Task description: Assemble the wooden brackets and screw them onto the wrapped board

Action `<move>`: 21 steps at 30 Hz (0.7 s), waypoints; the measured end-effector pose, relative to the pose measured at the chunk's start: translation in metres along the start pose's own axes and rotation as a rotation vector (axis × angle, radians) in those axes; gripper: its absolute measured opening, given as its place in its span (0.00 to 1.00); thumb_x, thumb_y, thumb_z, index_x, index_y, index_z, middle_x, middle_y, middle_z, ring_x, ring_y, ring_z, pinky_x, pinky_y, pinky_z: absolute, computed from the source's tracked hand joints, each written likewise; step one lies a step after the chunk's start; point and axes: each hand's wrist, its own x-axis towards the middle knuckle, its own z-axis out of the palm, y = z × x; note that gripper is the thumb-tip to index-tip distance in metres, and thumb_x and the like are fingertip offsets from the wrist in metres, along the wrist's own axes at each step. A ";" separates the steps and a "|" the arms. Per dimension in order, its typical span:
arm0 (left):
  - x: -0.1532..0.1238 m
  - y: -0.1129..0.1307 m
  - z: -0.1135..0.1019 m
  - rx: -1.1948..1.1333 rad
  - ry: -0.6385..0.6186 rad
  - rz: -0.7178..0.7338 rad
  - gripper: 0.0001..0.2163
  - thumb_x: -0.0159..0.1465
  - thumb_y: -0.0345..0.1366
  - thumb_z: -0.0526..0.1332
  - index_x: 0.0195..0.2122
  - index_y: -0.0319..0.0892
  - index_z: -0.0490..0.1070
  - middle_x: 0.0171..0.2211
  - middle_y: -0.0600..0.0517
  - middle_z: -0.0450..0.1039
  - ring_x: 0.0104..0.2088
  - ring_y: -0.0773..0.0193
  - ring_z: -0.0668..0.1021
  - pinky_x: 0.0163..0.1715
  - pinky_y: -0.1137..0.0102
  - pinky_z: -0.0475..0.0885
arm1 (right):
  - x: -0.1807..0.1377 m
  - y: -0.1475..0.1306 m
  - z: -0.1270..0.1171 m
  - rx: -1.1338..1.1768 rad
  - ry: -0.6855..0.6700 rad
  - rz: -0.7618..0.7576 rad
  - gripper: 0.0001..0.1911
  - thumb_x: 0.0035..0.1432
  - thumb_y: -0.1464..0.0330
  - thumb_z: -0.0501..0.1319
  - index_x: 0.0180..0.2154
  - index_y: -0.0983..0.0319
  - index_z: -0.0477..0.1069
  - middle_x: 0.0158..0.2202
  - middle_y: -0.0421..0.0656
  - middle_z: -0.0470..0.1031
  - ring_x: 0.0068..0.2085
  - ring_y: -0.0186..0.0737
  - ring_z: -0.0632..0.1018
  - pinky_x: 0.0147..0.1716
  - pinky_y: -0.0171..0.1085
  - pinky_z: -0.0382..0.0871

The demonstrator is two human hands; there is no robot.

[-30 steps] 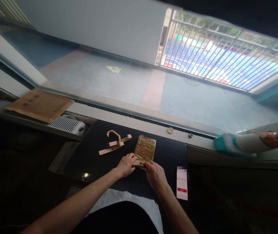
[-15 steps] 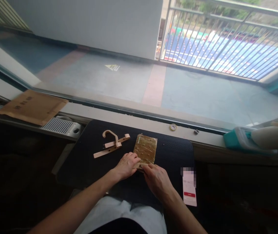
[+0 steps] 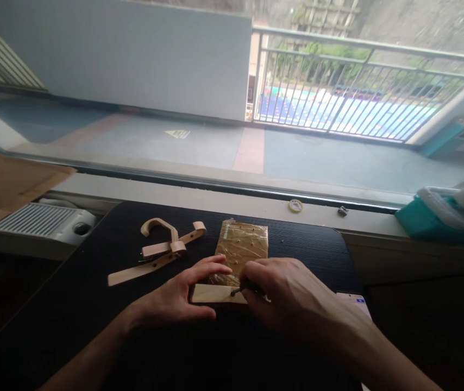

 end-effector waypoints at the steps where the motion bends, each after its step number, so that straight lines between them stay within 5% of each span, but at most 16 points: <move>1: 0.000 -0.006 0.002 -0.006 0.003 0.006 0.32 0.50 0.40 0.68 0.56 0.54 0.61 0.64 0.52 0.50 0.64 0.53 0.55 0.60 0.58 0.56 | 0.001 -0.001 0.000 -0.007 0.007 -0.002 0.08 0.58 0.68 0.54 0.33 0.58 0.71 0.25 0.37 0.72 0.24 0.30 0.67 0.23 0.32 0.54; 7: 0.009 -0.030 0.020 0.139 0.069 0.256 0.24 0.53 0.34 0.65 0.52 0.47 0.67 0.59 0.51 0.61 0.65 0.56 0.50 0.63 0.56 0.52 | 0.001 -0.008 0.002 -0.094 0.041 0.015 0.09 0.56 0.65 0.55 0.31 0.59 0.73 0.21 0.36 0.69 0.21 0.29 0.65 0.20 0.31 0.52; 12: 0.004 -0.032 0.029 0.178 0.148 0.326 0.21 0.54 0.36 0.65 0.49 0.44 0.69 0.59 0.50 0.61 0.64 0.58 0.53 0.63 0.61 0.52 | -0.002 -0.018 0.002 -0.155 0.088 -0.009 0.10 0.55 0.64 0.55 0.35 0.58 0.74 0.25 0.36 0.72 0.23 0.29 0.68 0.21 0.30 0.54; 21: -0.028 -0.008 0.032 0.197 0.325 0.162 0.30 0.54 0.46 0.63 0.57 0.44 0.61 0.57 0.48 0.64 0.57 0.55 0.66 0.58 0.62 0.61 | -0.010 -0.039 0.001 -0.308 0.021 -0.069 0.11 0.51 0.72 0.55 0.36 0.60 0.73 0.28 0.38 0.73 0.25 0.29 0.67 0.24 0.31 0.54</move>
